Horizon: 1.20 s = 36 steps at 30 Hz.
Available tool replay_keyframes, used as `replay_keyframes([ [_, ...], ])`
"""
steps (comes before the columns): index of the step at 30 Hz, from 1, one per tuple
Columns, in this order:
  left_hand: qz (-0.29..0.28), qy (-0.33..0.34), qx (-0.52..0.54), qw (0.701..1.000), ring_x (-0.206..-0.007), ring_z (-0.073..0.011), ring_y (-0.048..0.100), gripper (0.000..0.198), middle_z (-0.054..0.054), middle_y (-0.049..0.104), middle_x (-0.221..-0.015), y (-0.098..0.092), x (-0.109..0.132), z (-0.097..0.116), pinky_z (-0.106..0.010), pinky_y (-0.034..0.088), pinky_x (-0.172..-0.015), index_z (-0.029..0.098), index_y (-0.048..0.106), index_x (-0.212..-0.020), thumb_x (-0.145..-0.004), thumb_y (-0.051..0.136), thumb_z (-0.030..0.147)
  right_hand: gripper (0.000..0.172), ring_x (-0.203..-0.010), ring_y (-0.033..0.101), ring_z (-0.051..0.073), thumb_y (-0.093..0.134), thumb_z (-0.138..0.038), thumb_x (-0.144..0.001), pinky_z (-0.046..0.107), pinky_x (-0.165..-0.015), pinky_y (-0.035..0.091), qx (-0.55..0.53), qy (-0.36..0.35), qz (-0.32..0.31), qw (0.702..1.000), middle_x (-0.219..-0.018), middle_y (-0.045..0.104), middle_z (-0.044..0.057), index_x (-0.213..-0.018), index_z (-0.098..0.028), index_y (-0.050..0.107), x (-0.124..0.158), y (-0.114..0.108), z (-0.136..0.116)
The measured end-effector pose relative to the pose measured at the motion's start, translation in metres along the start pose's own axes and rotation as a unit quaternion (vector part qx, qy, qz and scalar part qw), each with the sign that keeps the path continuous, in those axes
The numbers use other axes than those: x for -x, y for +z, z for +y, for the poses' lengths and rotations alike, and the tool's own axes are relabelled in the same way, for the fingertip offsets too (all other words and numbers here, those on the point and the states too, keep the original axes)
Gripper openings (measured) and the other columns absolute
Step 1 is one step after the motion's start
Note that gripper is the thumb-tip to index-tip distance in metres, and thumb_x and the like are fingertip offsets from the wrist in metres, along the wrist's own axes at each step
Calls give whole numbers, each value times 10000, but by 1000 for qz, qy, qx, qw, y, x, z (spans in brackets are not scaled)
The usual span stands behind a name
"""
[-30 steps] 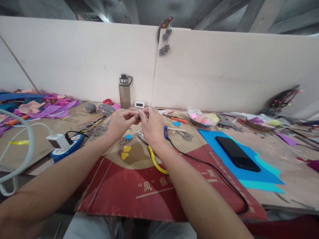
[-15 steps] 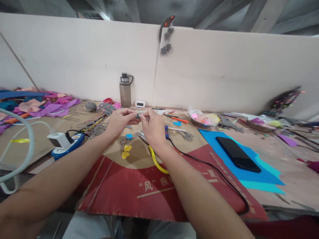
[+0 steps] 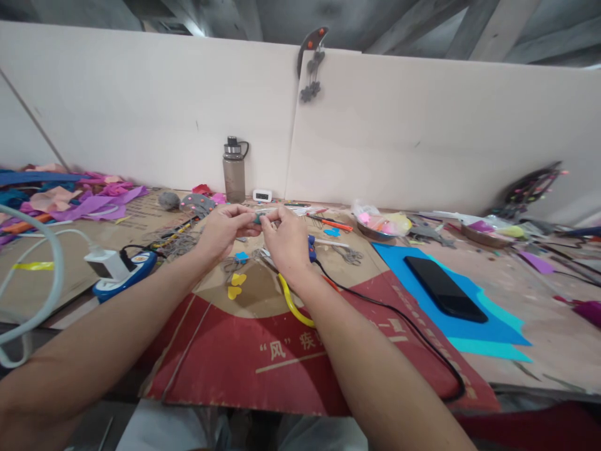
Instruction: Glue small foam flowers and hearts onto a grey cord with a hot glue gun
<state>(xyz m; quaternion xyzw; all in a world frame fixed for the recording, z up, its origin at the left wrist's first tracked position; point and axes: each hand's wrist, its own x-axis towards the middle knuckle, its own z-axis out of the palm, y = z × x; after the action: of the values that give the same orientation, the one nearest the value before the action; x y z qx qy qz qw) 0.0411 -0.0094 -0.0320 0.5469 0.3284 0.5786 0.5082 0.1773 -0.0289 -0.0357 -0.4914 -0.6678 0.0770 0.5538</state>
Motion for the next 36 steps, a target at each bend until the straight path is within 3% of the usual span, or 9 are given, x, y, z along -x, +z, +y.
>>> replay_keyframes([
  [9,-18,-15,6,1000,-584,-146,673,195,-18,674,-640,0,2,2,-249,558,-563,137,607,-728,-645,730,263,147,-621,497,147,560,-294,-791,280,-618,359,2,-2,12,1000,-634,567,-1,-682,-196,562,0,0,1],
  [12,-27,-18,5,999,-565,-133,663,198,-14,670,-632,1,2,4,-244,558,-563,131,602,-736,-658,725,265,126,-582,471,134,582,-311,-784,268,-598,350,-12,8,22,1000,-604,509,-39,-830,-194,578,1,-1,2],
  [15,-42,-19,4,999,-561,-124,661,208,-13,669,-640,1,2,4,-238,559,-569,125,598,-754,-673,724,269,217,-535,435,122,582,-304,-791,260,-579,336,-25,11,13,1000,-555,443,-67,-972,-187,608,1,-2,2],
  [20,-54,-8,-4,998,-568,-114,659,224,-16,673,-660,1,2,2,-227,556,-579,123,597,-773,-683,729,281,173,-554,435,124,559,-293,-797,261,-579,328,-28,4,-7,1000,-587,523,-22,-848,-174,674,0,-3,2],
  [28,-52,-16,-20,998,-507,-105,619,227,-4,644,-584,-1,2,4,-223,529,-539,129,586,-722,-685,722,307,118,-634,486,140,540,-274,-789,255,-605,346,-26,-11,-15,999,-681,599,8,-738,-190,606,2,0,0],
  [32,-50,-35,-9,998,-487,-102,606,184,-9,631,-561,1,3,7,-222,522,-525,119,590,-710,-697,702,265,97,-637,504,140,534,-267,-777,253,-610,364,-61,15,-21,998,-675,594,1,-722,-195,570,3,1,-1],
  [36,-84,-70,20,994,-545,-134,648,172,-51,661,-612,1,2,10,-245,542,-560,100,623,-754,-729,671,263,96,-568,464,121,533,-271,-759,248,-571,346,-93,62,-25,993,-622,549,-23,-706,-192,549,2,0,1],
])
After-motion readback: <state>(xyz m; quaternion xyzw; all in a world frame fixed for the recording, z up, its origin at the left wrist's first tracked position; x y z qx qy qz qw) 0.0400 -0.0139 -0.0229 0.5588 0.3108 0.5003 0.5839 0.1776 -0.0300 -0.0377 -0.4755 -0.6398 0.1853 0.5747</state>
